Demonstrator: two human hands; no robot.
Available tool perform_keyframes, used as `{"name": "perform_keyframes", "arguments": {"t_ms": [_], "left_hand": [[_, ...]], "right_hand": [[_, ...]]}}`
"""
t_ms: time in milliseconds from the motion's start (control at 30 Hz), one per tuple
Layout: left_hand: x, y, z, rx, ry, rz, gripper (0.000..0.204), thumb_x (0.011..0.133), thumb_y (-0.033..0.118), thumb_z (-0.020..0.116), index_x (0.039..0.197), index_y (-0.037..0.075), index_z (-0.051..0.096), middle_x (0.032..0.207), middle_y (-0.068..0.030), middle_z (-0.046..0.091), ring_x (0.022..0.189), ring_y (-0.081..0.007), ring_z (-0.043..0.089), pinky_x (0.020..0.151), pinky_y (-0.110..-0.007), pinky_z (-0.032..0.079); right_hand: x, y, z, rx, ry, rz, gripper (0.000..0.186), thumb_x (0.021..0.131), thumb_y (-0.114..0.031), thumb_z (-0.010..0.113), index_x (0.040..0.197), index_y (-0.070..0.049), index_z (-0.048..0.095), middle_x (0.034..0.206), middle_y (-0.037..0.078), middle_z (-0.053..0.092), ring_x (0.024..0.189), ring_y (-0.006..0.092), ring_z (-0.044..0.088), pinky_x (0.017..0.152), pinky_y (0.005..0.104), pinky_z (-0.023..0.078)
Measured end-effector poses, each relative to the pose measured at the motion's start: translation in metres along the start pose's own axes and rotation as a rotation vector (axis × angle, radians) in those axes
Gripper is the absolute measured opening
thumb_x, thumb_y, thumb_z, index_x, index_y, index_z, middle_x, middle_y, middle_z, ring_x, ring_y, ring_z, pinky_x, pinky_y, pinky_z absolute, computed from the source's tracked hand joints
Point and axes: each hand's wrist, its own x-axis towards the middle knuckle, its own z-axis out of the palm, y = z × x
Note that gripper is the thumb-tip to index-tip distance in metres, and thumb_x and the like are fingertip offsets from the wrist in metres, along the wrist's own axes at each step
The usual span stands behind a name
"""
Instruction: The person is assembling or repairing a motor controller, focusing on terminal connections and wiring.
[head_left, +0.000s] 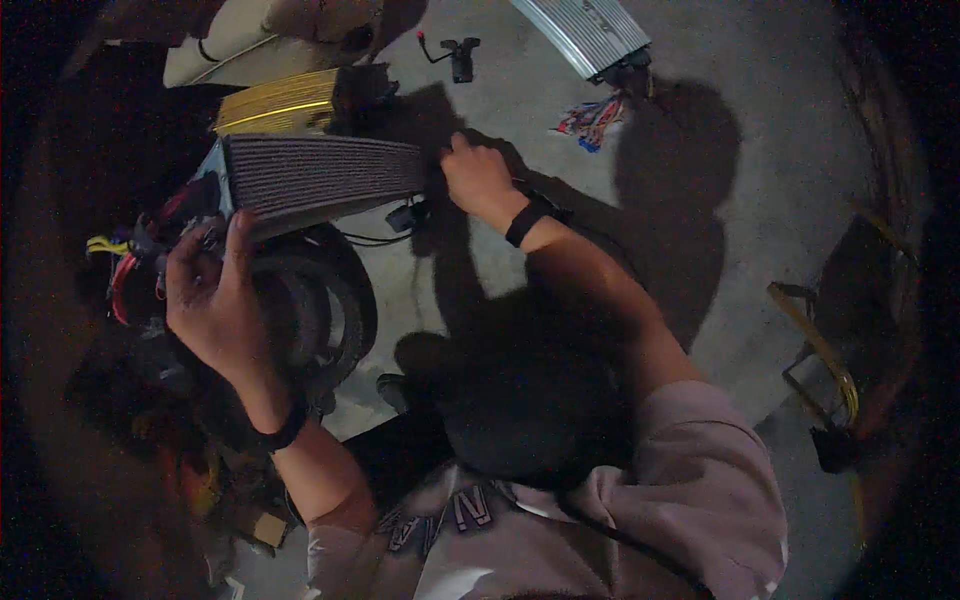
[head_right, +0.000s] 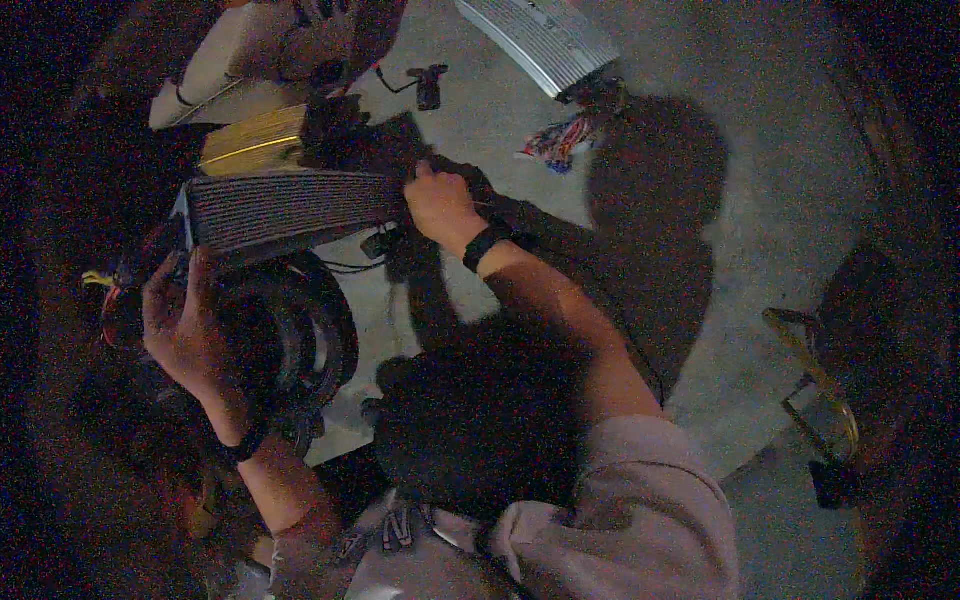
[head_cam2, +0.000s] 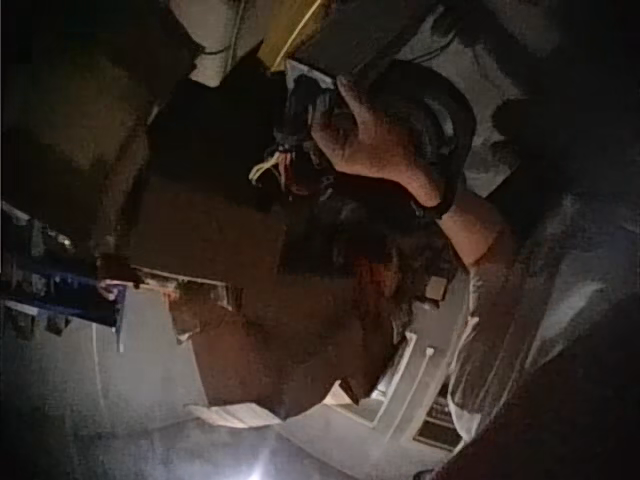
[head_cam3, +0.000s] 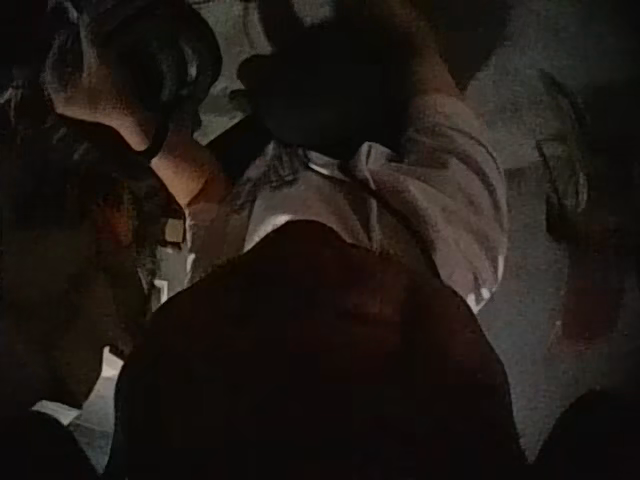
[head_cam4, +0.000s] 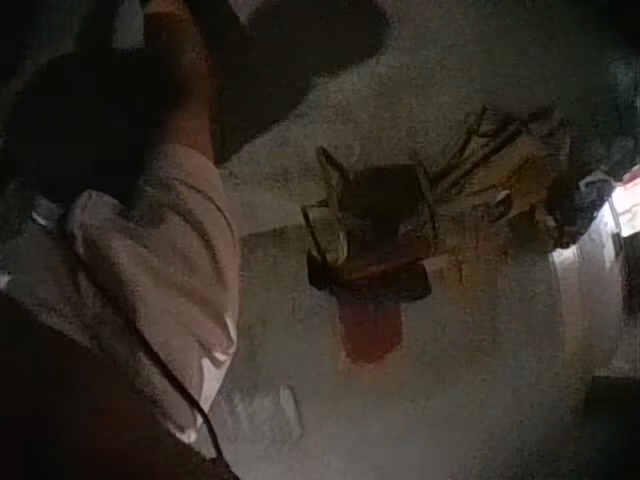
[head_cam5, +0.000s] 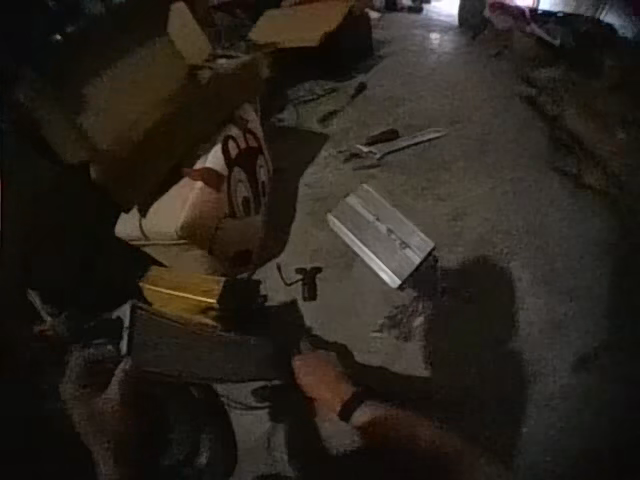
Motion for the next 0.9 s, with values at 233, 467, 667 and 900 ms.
{"name": "perform_keyframes", "arguments": {"t_ms": [233, 467, 667, 900], "left_hand": [[-0.004, 0.003, -0.002, 0.108, 0.02, 0.029, 0.026, 0.08, 0.011, 0.085, 0.096, -0.002, 0.07, 0.072, 0.0074, 0.05, 0.065, -0.0017, 0.039, 0.061, -0.016, 0.03], [-0.007, -0.005, -0.002, 0.043, 0.036, 0.072, 0.023, 0.08, 0.006, 0.085, 0.096, -0.002, 0.07, 0.075, 0.0079, 0.05, 0.065, -0.0006, 0.039, 0.061, -0.015, 0.029], [-0.007, -0.006, 0.001, -0.027, 0.039, 0.048, 0.024, 0.079, 0.004, 0.085, 0.096, -0.002, 0.07, 0.072, 0.0099, 0.048, 0.063, 0.0008, 0.037, 0.059, -0.014, 0.027], [-0.016, -0.014, -0.006, 0.014, 0.058, 0.054, 0.026, 0.077, 0.005, 0.086, 0.097, 0.001, 0.07, 0.069, 0.0101, 0.048, 0.061, 0.0024, 0.037, 0.056, -0.014, 0.024]], "right_hand": [[-0.002, 0.003, 0.008, -0.01, 0.075, -0.053, 0.029, 0.08, -0.006, 0.062, 0.109, -0.004, 0.065, 0.11, 0.019, 0.06, 0.086, 0.0371, 0.069, 0.073, 0.0492, 0.056], [-0.024, 0.015, 0.005, -0.038, 0.153, -0.003, 0.036, 0.083, -0.016, 0.069, 0.118, -0.008, 0.061, 0.116, 0.015, 0.056, 0.092, 0.0371, 0.068, 0.076, 0.0499, 0.056], [-0.054, 0.033, -0.013, 0.048, 0.076, 0.091, 0.043, 0.082, -0.023, 0.074, 0.121, -0.012, 0.06, 0.118, 0.014, 0.056, 0.096, 0.0389, 0.066, 0.079, 0.0498, 0.055], [-0.058, 0.04, -0.008, 0.039, 0.058, 0.112, 0.035, 0.081, -0.024, 0.076, 0.111, -0.011, 0.064, 0.112, 0.013, 0.059, 0.095, 0.0366, 0.065, 0.077, 0.0485, 0.055]]}}
